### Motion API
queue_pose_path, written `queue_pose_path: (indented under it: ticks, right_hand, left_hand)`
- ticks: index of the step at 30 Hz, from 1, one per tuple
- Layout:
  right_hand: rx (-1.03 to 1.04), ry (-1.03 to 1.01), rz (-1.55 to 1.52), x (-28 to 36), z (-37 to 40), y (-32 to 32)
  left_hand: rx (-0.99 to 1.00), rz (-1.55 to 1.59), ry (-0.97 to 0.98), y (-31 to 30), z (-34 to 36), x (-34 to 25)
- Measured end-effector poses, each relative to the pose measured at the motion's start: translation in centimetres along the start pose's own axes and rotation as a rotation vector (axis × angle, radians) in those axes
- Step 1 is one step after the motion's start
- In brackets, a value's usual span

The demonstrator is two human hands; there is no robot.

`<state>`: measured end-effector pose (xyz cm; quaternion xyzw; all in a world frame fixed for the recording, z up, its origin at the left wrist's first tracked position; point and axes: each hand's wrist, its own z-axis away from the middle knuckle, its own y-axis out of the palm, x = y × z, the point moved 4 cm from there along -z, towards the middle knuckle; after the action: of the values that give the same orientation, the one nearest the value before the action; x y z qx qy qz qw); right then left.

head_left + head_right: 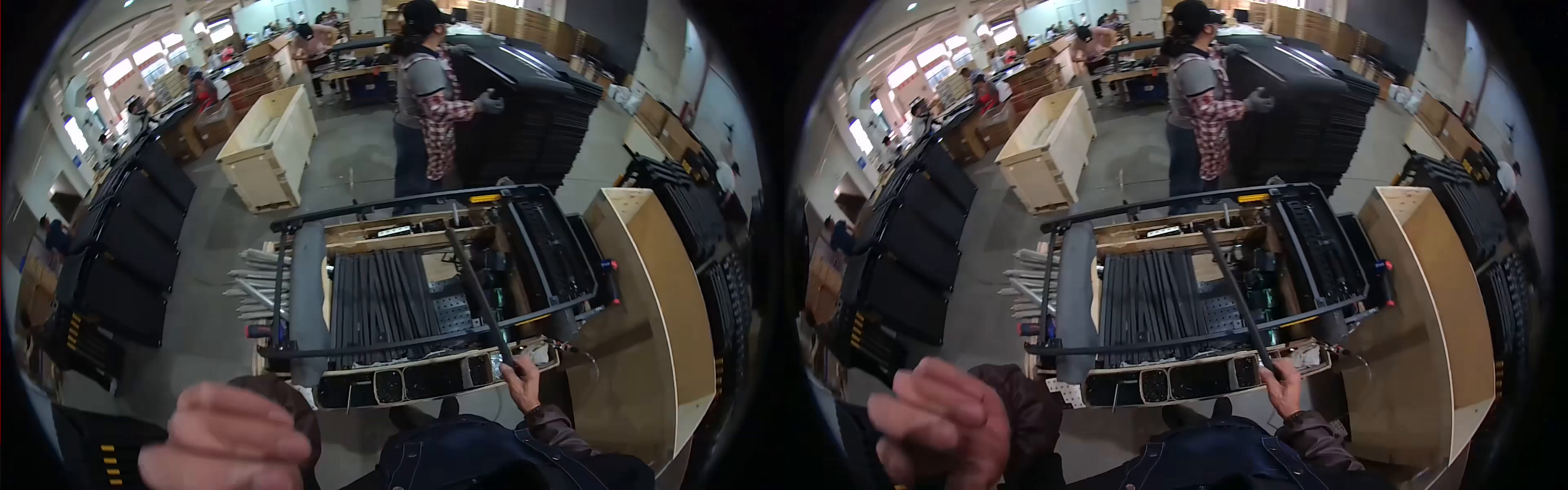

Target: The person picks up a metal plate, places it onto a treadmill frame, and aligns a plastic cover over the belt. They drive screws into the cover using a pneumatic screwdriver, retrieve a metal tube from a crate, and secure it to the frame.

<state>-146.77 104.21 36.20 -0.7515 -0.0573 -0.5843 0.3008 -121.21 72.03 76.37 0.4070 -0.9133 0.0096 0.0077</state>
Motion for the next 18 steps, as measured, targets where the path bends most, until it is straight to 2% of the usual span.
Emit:
queue_pose_path:
  ticks: [4,8,10,13,16,18]
  right_hand:
    - [-0.047,0.052,0.01,3.2,2.5,1.1]
    - [-0.02,-0.011,0.097,3.9,4.1,0.8]
    - [-0.014,0.023,0.065,1.8,5.0,0.4]
    - [0.012,0.212,-0.19,2.6,5.4,0.0]
    - [0.113,0.399,-0.221,2.0,5.9,-0.8]
    - [0.143,0.423,-0.245,0.4,6.6,-1.5]
  left_hand:
    - [-0.044,0.136,0.073,-0.1,-0.8,-1.0]
    - [-0.031,0.202,0.076,0.4,-1.6,-2.3]
    - [-0.024,0.223,0.076,1.1,-1.9,-3.3]
    - [-0.002,0.28,0.059,3.4,-1.9,-4.6]
    - [0.02,0.333,0.068,6.2,-1.8,-5.8]
    - [0.033,0.343,0.051,7.7,-1.6,-6.6]
